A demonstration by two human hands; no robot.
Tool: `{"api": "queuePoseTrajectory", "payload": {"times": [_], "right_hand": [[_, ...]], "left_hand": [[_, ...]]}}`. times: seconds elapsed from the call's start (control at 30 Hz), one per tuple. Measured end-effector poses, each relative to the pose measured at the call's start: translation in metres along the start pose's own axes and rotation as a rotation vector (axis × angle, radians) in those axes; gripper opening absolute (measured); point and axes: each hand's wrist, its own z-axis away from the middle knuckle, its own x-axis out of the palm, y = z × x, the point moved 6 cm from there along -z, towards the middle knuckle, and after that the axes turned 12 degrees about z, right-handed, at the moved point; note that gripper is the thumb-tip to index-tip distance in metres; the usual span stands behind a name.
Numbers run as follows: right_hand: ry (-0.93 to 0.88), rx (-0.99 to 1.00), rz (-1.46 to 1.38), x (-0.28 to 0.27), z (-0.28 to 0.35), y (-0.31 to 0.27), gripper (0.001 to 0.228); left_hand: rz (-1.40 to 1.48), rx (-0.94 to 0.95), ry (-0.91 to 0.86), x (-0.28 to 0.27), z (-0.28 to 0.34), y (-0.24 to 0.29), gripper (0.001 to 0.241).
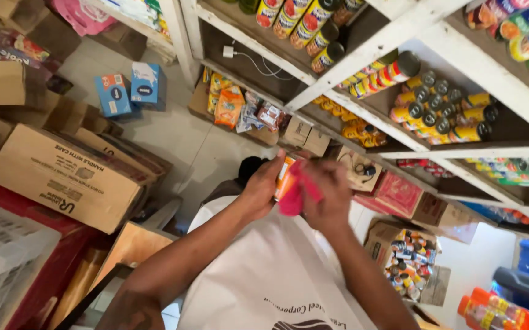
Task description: Wiping down canned food items with a cloth and organizing them on shelves.
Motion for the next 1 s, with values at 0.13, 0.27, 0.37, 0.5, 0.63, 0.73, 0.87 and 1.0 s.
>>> {"api": "queuePoseTrajectory", "payload": {"times": [0.13, 0.27, 0.37, 0.5, 0.63, 0.73, 0.87, 1.0], "right_hand": [[0.092, 0.048, -0.058, 0.002, 0.0, 0.01, 0.027], [-0.015, 0.023, -0.08, 0.009, 0.028, -0.021, 0.03], [-0.032, -0.01, -0.112, 0.007, 0.014, -0.012, 0.04], [0.084, 0.084, -0.086, -0.009, -0.018, 0.007, 0.028], [0.091, 0.051, -0.151, -0.004, -0.004, -0.007, 0.026], [0.025, 0.026, -0.193, -0.003, 0.01, -0.026, 0.026], [0.043, 0.016, -0.166, -0.002, 0.001, -0.009, 0.026], [0.135, 0.09, -0.188, -0.017, -0.017, 0.01, 0.023]], "left_hand": [[0.019, -0.029, -0.014, 0.048, 0.033, 0.02, 0.047], [-0.021, 0.033, -0.131, 0.042, 0.016, 0.026, 0.058], [0.052, 0.047, -0.099, 0.02, 0.004, 0.012, 0.044], [0.006, 0.014, -0.153, 0.04, 0.021, 0.007, 0.038], [0.034, 0.006, -0.071, 0.055, 0.034, 0.027, 0.042], [0.004, 0.043, -0.059, 0.052, 0.033, 0.035, 0.046], [-0.057, 0.026, -0.033, 0.038, 0.025, 0.025, 0.044], [-0.011, 0.0, -0.011, 0.046, 0.034, 0.017, 0.041]]}}
